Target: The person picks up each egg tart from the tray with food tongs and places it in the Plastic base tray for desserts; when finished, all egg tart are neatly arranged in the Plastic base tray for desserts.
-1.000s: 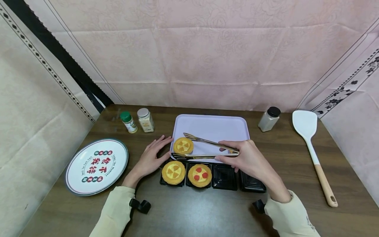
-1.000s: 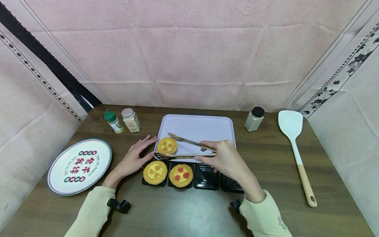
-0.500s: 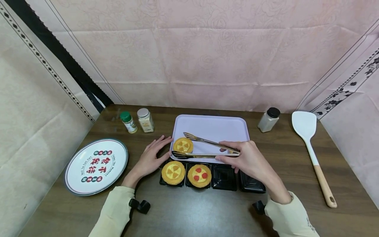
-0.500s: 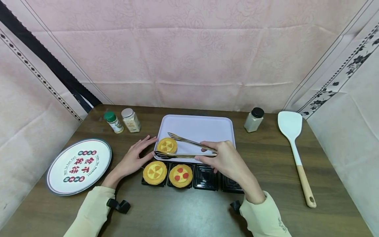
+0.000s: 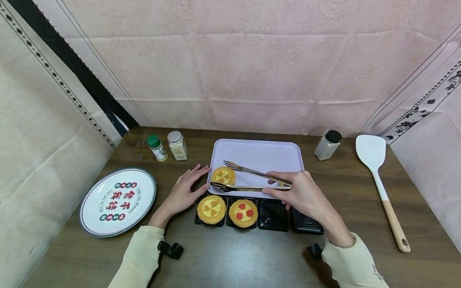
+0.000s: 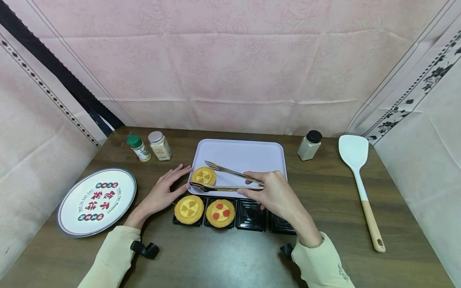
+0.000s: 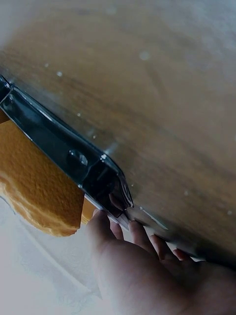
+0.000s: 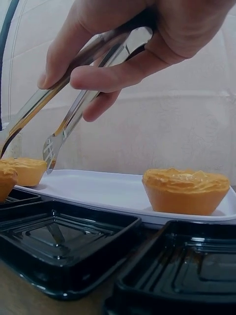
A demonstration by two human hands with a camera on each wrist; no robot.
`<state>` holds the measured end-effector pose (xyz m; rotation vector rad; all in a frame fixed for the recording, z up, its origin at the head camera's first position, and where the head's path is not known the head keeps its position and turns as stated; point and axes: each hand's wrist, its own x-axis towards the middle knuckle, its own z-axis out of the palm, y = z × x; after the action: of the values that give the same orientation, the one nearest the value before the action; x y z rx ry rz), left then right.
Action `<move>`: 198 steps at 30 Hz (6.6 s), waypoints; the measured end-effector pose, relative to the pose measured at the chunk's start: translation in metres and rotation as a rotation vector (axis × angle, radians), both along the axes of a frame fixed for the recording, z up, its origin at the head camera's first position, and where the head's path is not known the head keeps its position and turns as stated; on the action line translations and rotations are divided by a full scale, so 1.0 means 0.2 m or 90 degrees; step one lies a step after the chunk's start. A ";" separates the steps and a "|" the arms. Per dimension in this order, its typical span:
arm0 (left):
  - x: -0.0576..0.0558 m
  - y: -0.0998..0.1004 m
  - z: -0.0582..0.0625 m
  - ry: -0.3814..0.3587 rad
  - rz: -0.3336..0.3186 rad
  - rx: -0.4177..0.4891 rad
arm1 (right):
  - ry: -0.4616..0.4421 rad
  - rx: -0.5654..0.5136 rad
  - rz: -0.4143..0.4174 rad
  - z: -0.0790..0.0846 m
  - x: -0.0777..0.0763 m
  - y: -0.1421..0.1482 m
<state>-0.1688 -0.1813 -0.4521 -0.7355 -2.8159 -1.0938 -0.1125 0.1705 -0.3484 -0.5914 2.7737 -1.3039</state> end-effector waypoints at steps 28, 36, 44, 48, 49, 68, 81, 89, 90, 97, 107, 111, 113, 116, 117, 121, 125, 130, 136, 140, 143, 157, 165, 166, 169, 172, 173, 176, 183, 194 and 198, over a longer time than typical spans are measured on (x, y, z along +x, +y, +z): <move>0.00 0.00 0.01 0.004 0.003 0.008 | 0.064 -0.021 -0.019 0.02 0.02 -0.01; 0.00 0.00 0.01 0.009 0.003 0.008 | 0.077 -0.031 -0.020 0.04 0.04 0.01; 0.01 0.00 0.01 0.000 -0.003 0.006 | 0.112 -0.042 -0.042 0.08 0.09 0.10; 0.00 0.00 0.01 -0.001 -0.002 0.006 | 0.141 -0.047 -0.071 0.09 0.15 0.19; 0.00 0.00 0.01 0.000 -0.003 0.007 | 0.150 -0.045 -0.078 0.10 0.17 0.22; 0.00 0.00 0.01 0.001 -0.008 0.018 | 0.184 -0.006 -0.151 0.06 0.54 0.56; 0.00 0.00 0.00 -0.005 -0.001 0.010 | 0.124 0.047 -0.103 -0.04 0.66 0.60; -0.01 -0.01 0.00 -0.004 -0.002 0.010 | 0.092 0.050 -0.117 -0.09 0.66 0.60; -0.01 -0.01 0.00 -0.006 -0.001 0.009 | 0.093 0.045 -0.118 -0.10 0.66 0.60; -0.01 -0.01 0.00 -0.010 0.000 0.005 | 0.137 0.046 -0.092 -0.14 0.64 0.61; -0.01 0.00 -0.01 -0.009 -0.003 0.008 | 0.043 -0.010 -0.104 -0.09 0.62 0.61; -0.01 0.00 -0.01 -0.006 -0.005 0.007 | 0.028 -0.014 -0.151 -0.05 0.62 0.61; -0.01 -0.01 -0.01 -0.005 -0.004 0.007 | 0.040 -0.012 -0.173 -0.03 0.61 0.61; -0.01 -0.01 -0.01 -0.004 -0.005 0.009 | 0.073 0.005 -0.207 -0.01 0.60 0.61; -0.01 -0.01 -0.01 -0.004 -0.006 0.009 | 0.082 0.013 -0.221 -0.01 0.59 0.61; -0.01 0.00 -0.01 -0.005 -0.006 0.009 | 0.084 0.044 -0.288 0.00 0.58 0.62; -0.01 0.00 -0.01 -0.011 -0.003 0.008 | 0.066 0.066 -0.347 -0.02 0.57 0.63; -0.01 0.00 0.00 -0.015 -0.002 0.008 | 0.058 0.076 -0.371 -0.05 0.55 0.66; 0.00 0.00 0.00 -0.015 0.001 0.005 | 0.065 0.094 -0.359 -0.07 0.53 0.67; -0.01 0.00 0.00 -0.011 0.000 0.007 | 0.073 0.093 -0.348 -0.09 0.52 0.66; -0.01 0.00 0.00 -0.009 -0.002 0.008 | 0.083 0.094 -0.339 -0.09 0.52 0.66; 0.00 0.00 0.01 -0.010 -0.004 0.015 | 0.099 0.093 -0.318 -0.10 0.52 0.67; 0.00 0.00 0.01 -0.011 -0.002 0.010 | 0.117 0.073 -0.313 -0.12 0.52 0.67; 0.00 0.00 0.01 -0.009 -0.003 0.012 | 0.116 0.069 -0.316 -0.12 0.52 0.67; 0.00 0.00 0.01 -0.006 -0.006 0.016 | 0.101 0.058 -0.334 -0.10 0.54 0.67; 0.00 0.00 0.01 -0.004 -0.008 0.018 | 0.073 0.039 -0.359 -0.08 0.56 0.68; 0.00 0.00 0.01 -0.003 -0.007 0.018 | 0.067 0.033 -0.365 -0.07 0.57 0.68; 0.00 0.00 0.01 -0.003 -0.004 0.017 | 0.060 0.023 -0.378 -0.04 0.60 0.70; 0.00 0.00 0.00 -0.002 -0.002 0.014 | 0.098 -0.021 -0.349 -0.03 0.66 0.74; 0.00 0.00 0.00 -0.011 -0.001 0.008 | 0.088 0.002 -0.230 -0.10 0.75 0.84; -0.01 0.00 0.00 -0.012 -0.002 0.008 | 0.091 0.011 -0.167 -0.12 0.78 0.89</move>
<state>-0.1700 -0.1812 -0.4522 -0.7341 -2.8213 -1.1232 0.0435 0.3486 -0.3726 -0.3411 3.0622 -1.3260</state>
